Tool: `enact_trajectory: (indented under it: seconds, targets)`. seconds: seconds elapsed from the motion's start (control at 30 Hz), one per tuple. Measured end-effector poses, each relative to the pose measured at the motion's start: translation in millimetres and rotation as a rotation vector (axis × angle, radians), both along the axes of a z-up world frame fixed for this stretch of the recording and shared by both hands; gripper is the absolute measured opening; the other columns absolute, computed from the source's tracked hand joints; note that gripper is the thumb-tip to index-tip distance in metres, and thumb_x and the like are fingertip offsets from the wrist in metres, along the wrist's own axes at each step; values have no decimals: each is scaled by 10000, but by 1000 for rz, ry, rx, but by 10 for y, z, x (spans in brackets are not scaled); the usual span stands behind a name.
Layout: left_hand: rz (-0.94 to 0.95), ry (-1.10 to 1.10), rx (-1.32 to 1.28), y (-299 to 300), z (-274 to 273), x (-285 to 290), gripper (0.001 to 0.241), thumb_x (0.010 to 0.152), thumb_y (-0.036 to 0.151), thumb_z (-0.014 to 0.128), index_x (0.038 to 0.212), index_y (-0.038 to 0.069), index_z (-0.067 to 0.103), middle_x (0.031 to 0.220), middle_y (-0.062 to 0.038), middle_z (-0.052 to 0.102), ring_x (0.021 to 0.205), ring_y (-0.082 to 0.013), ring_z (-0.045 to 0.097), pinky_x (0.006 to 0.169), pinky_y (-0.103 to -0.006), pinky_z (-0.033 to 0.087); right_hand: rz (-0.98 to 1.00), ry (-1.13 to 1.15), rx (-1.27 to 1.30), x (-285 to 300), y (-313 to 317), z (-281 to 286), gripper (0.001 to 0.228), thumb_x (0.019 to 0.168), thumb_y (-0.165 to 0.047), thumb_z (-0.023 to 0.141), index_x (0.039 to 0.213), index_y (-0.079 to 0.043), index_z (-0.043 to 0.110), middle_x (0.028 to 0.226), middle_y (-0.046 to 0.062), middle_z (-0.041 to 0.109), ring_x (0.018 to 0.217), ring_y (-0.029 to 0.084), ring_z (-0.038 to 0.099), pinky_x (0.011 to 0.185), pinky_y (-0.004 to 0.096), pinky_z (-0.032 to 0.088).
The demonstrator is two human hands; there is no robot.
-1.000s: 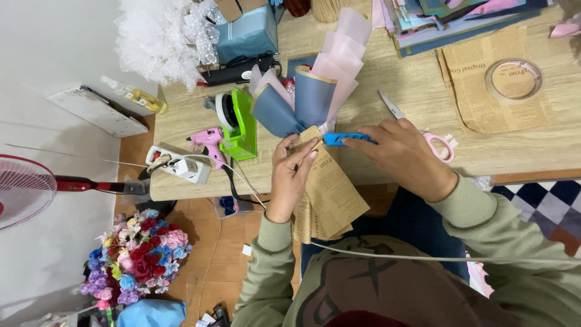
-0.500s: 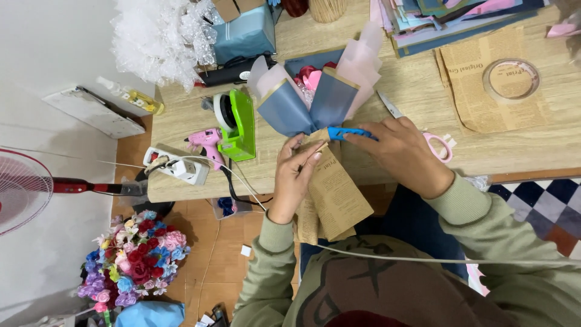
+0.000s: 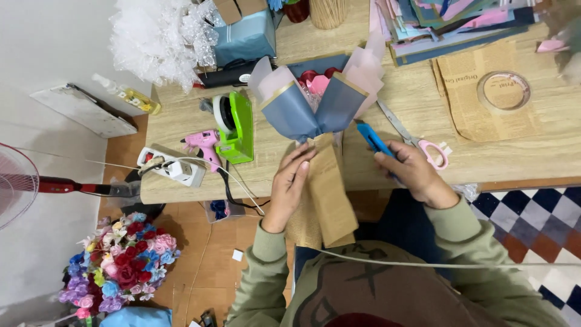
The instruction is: The person wraps a bouquet of artificial flowers in brown paper. They use scissors to cut the paper, a utility knife to trim edges, and a hot glue gun to secure the paper around the bouquet.
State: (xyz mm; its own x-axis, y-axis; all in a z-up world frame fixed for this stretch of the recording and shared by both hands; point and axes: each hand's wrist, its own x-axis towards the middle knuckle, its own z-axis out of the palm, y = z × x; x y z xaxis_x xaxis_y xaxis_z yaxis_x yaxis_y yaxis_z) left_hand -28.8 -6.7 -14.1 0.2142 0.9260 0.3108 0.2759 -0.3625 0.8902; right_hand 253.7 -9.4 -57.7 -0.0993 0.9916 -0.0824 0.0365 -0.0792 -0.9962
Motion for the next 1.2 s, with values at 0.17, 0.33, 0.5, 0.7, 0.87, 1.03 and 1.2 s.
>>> enact_trajectory:
  seconds: [0.17,0.33,0.5,0.7,0.87,1.03,1.2]
  targets:
    - [-66,172,35,-80,81,181,369,1081,216,464,1393,89,612,1474,-284,503,1408,-516,384,1187,-625,254,-76,134,-17,-306,87,-113,231,931,-224,749,1094,-72,689,675,45,629,621,124,624,528,236,495]
    - [-23,159,-26,-116,97,191,439,1072,241,495,1454,29,539,1475,-264,521,1413,-473,417,1210,-575,244,-144,55,3,-514,112,182,375,777,-178,919,1024,-75,657,728,31,646,664,122,667,554,207,510]
    - [105,-35,-226,-73,99,138,356,1058,291,475,1347,157,632,1310,-171,683,1289,-381,586,1081,-523,457,-125,124,114,-724,61,600,314,809,-83,876,1005,-61,632,736,24,623,704,85,639,629,193,505]
    - [256,190,-171,19,-145,59,351,930,221,728,1270,195,645,1304,-155,631,1263,-423,586,1010,-542,534,-100,64,88,-466,145,573,240,860,-113,815,1009,-74,631,742,28,628,684,97,617,620,225,509]
    - [134,106,-263,-82,18,112,570,908,308,772,1373,83,530,1290,-191,534,1261,-426,543,1033,-543,484,-209,287,-63,-326,246,467,228,871,-91,787,1040,-93,633,756,2,652,655,80,670,621,218,548]
    - [97,177,138,4,-36,252,583,868,201,814,1387,116,563,1241,-113,528,1234,-333,522,1065,-434,382,-263,457,-174,-334,238,521,226,915,-82,750,1101,-67,623,799,47,665,688,139,714,657,268,598]
    - [114,455,189,325,-215,372,696,728,437,874,1369,329,624,1174,6,518,1149,-244,507,995,-406,372,-196,648,-139,-297,289,331,226,944,-48,718,1146,-34,618,855,134,676,787,252,761,684,375,631]
